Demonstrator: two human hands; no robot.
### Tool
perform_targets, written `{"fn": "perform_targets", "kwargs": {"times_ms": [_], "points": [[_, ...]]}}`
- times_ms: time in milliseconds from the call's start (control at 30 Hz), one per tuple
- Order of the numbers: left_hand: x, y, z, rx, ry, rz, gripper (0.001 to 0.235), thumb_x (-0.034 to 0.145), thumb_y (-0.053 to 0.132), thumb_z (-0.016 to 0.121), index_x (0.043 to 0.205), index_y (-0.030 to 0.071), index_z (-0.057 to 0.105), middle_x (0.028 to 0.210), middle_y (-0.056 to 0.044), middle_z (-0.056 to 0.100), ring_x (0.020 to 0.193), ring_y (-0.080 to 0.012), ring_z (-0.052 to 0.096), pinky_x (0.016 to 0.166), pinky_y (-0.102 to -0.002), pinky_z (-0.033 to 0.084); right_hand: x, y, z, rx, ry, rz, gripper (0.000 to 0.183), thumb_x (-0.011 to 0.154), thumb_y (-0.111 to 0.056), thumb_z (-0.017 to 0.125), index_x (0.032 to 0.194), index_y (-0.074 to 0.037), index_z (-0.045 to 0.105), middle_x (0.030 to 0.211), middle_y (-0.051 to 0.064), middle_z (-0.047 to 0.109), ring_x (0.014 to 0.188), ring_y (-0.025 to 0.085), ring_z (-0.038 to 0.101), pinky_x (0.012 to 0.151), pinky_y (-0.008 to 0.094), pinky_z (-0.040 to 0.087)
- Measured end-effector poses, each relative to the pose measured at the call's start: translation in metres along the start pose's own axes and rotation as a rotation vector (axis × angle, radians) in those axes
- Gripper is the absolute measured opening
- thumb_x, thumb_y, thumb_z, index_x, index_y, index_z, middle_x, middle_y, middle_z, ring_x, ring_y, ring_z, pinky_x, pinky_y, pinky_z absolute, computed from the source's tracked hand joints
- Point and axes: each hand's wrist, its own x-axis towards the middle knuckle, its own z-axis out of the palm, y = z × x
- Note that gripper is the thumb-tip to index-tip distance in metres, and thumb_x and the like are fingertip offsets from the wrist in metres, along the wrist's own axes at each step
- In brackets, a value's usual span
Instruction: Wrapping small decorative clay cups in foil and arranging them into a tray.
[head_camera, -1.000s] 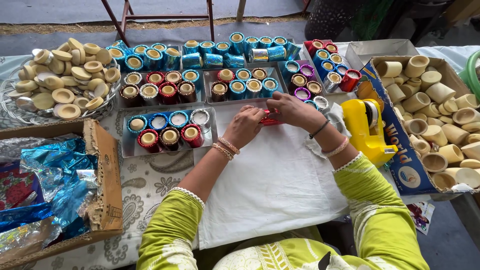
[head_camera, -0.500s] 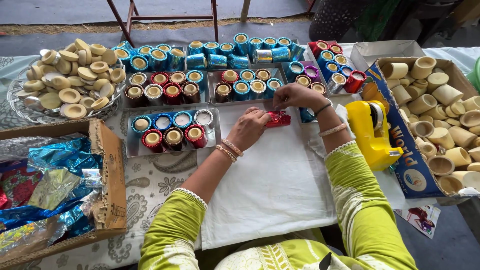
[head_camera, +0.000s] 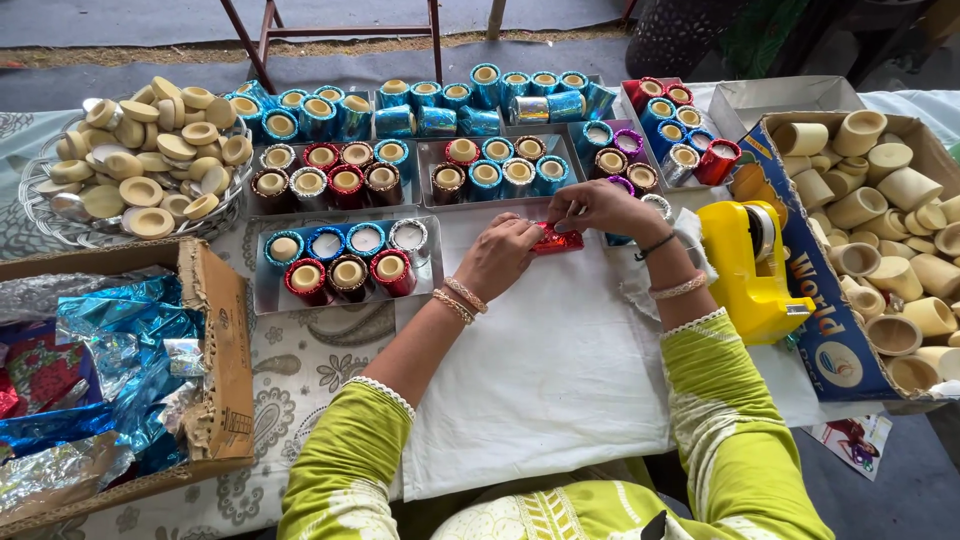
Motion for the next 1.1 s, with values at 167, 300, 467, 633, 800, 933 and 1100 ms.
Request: {"fn": "perform_targets", "kwargs": {"times_ms": [167,300,467,633,800,933,1100], "points": [[0.001,-0.001,0.001,0.007,-0.003,0.003,0.026,0.080,0.001,0.078,0.101,0.003,0.063,0.095,-0.012,0.069,0.097,-0.0287,0.069,0.110,-0.041,0.046,0.000,0.004,0.002,-0.008,0.007,-0.030,0.027,0.085,-0.001,0.075,0.111,-0.007,0.073,0.101,0.001,0.077,0.088,0.011,0.073,0.078,0.027,0.062],[0.002,0.000,-0.001,-0.006,0.025,0.014,0.028,0.077,0.001,0.078,0.100,0.003,0.062,0.099,-0.013,0.070,0.100,-0.0300,0.068,0.109,-0.041,0.046,-0.005,0.007,0.002,-0.052,0.168,-0.025,0.020,0.087,0.001,0.070,0.106,-0.006,0.071,0.103,0.001,0.074,0.091,0.012,0.073,0.075,0.028,0.063],[0.002,0.000,-0.001,-0.012,0.001,0.004,0.029,0.078,0.001,0.079,0.102,0.004,0.063,0.100,-0.012,0.070,0.100,-0.0298,0.068,0.110,-0.041,0.046,-0.009,-0.004,-0.003,-0.074,0.114,-0.123,0.020,0.086,-0.005,0.080,0.103,-0.006,0.070,0.097,0.004,0.072,0.085,0.018,0.070,0.072,0.035,0.059],[0.000,-0.001,0.001,0.007,0.010,0.001,0.029,0.079,0.003,0.079,0.102,0.004,0.062,0.100,-0.013,0.070,0.101,-0.0297,0.068,0.111,-0.041,0.046,-0.007,0.004,0.007,-0.283,0.143,-0.090,0.028,0.079,-0.005,0.081,0.104,-0.007,0.069,0.098,0.006,0.070,0.088,0.023,0.071,0.075,0.036,0.059],[0.000,-0.001,0.000,-0.008,0.012,-0.005,0.035,0.079,0.004,0.079,0.107,0.006,0.059,0.101,-0.013,0.071,0.102,-0.0298,0.070,0.110,-0.041,0.046,-0.019,-0.010,-0.006,-0.421,0.212,-0.097,0.020,0.083,-0.002,0.076,0.102,-0.008,0.072,0.101,0.009,0.066,0.087,0.026,0.070,0.073,0.036,0.060],[-0.001,-0.007,0.011,-0.010,-0.055,-0.068,0.045,0.084,0.008,0.080,0.119,0.005,0.052,0.097,-0.013,0.071,0.095,-0.0303,0.071,0.113,-0.043,0.046,-0.018,-0.043,0.001,-0.318,0.254,-0.126,0.016,0.087,-0.013,0.079,0.100,-0.008,0.071,0.094,0.007,0.067,0.081,0.024,0.070,0.071,0.036,0.059],[0.000,0.000,-0.001,-0.076,0.015,-0.016,0.055,0.083,0.001,0.077,0.125,0.008,0.042,0.102,-0.014,0.071,0.100,-0.0338,0.071,0.110,-0.045,0.048,0.000,-0.022,0.027,-0.282,0.177,-0.203,0.021,0.085,-0.010,0.080,0.099,-0.001,0.067,0.090,0.010,0.065,0.075,0.024,0.065,0.066,0.038,0.054]]}}
